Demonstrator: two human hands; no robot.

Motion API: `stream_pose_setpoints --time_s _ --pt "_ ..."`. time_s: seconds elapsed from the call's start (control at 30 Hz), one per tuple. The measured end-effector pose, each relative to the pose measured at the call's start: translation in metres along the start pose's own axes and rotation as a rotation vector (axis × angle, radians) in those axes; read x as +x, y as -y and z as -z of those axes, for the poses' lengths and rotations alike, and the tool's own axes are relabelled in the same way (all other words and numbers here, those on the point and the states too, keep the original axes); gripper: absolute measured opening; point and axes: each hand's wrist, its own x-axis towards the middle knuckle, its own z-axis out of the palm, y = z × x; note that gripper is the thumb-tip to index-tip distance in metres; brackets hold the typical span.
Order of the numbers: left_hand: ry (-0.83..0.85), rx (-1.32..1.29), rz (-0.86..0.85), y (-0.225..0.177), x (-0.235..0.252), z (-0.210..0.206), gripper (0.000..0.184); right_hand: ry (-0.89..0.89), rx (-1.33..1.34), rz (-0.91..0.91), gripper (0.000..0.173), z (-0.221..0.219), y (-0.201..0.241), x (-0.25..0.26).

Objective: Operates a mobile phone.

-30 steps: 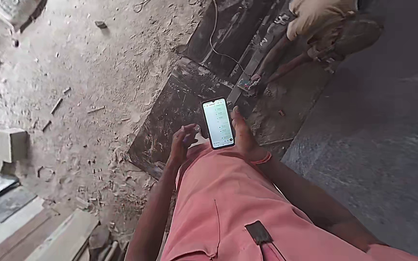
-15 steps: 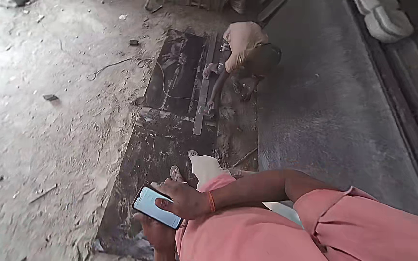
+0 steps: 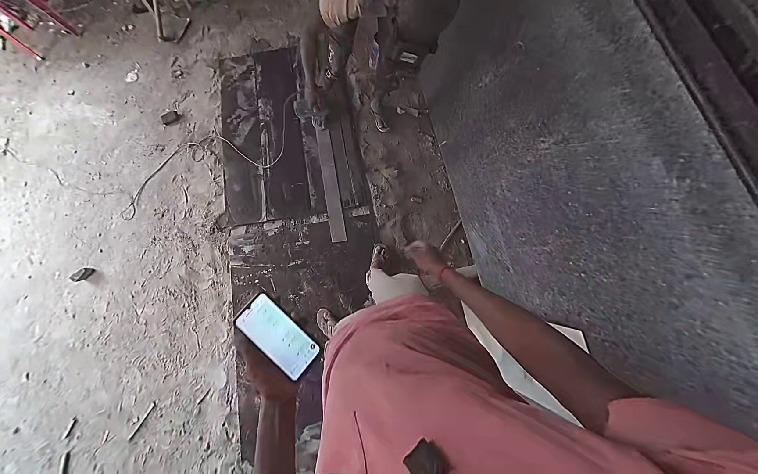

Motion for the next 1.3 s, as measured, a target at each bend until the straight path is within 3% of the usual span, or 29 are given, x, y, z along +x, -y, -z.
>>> stream_pose_setpoints --time_s 0.07,0.17,0.27,0.33,0.43,0.53,0.57,0.67,0.8,0.93,1.1,1.2,1.3 --pt "0.038 -0.045 0.111 0.027 0.036 -0.042 0.083 -0.220 0.219 -0.313 0.050 0.061 -0.083 0.008" --pt "0.047 -0.091 0.235 0.062 0.073 -0.101 0.086 -0.373 0.458 -0.668 0.056 0.132 -0.176 -0.019" --pt "0.111 -0.161 0.362 0.090 0.095 -0.143 0.088 -0.386 0.378 -0.803 0.052 0.171 -0.235 -0.036" --pt "0.162 -0.176 0.409 0.104 0.112 -0.162 0.088 -0.380 0.415 -0.822 0.052 0.178 -0.240 -0.032" --pt "0.116 -0.065 0.405 0.120 0.148 -0.187 0.086 -0.326 0.455 -0.737 0.050 0.164 -0.225 -0.006" --pt "0.114 0.040 0.408 0.132 0.200 -0.210 0.086 -0.038 0.070 -0.523 0.046 0.153 -0.197 0.048" --pt "0.125 0.071 0.412 0.137 0.219 -0.220 0.085 -0.015 0.011 -0.485 0.045 0.151 -0.186 0.072" --pt "0.156 0.110 0.468 0.160 0.283 -0.254 0.087 -0.067 0.234 -0.464 0.040 0.170 -0.140 0.146" --pt "0.153 0.159 0.542 0.221 0.387 -0.288 0.086 -0.050 0.210 -0.377 0.039 0.250 -0.085 0.255" --pt "-0.010 0.204 0.547 0.285 0.486 -0.358 0.086 -0.058 0.108 -0.368 0.044 0.375 -0.045 0.340" --pt "0.129 0.206 0.542 0.292 0.559 -0.435 0.086 -0.139 -0.021 -0.363 0.043 0.520 0.020 0.445" --pt "-0.002 0.580 0.392 0.281 0.583 -0.459 0.072 -0.111 -0.064 -0.381 0.042 0.569 0.069 0.530" --pt "-0.271 0.999 0.423 0.282 0.592 -0.447 0.065 -0.028 -0.033 -0.382 0.043 0.585 0.119 0.631"
